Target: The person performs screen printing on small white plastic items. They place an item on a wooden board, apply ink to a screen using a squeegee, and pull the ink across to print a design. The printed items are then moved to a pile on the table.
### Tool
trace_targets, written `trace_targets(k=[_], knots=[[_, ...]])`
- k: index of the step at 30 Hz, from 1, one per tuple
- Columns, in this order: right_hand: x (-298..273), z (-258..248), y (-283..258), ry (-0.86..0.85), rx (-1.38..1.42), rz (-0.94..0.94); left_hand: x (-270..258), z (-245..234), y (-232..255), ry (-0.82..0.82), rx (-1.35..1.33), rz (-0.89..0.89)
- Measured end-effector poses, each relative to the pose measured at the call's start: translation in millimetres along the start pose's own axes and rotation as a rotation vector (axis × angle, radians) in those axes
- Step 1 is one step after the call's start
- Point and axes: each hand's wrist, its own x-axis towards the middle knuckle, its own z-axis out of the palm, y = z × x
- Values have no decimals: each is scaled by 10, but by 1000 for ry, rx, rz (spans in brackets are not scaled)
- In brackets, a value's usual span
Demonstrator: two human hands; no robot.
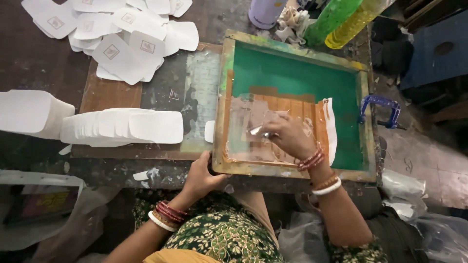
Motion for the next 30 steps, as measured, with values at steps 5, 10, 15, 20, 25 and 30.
trace_targets(k=[5,10,15,20,25,30], knots=[[-211,-121,-58,-115,39,-213,7,-4,-30,8,53,11],[-557,-266,487,-362,144,-75,-5,-4,-14,15,75,22],[-706,-397,650,-340,183,113,-15,-19,56,13,36,61],[-533,-136,284,51,1,122,-15,-23,-3,-4,68,38],[-932,106,-92,173,-18,102,2,-13,-65,-12,64,6],[-808,31,263,134,-25,82,6,-7,-62,-10,63,48]])
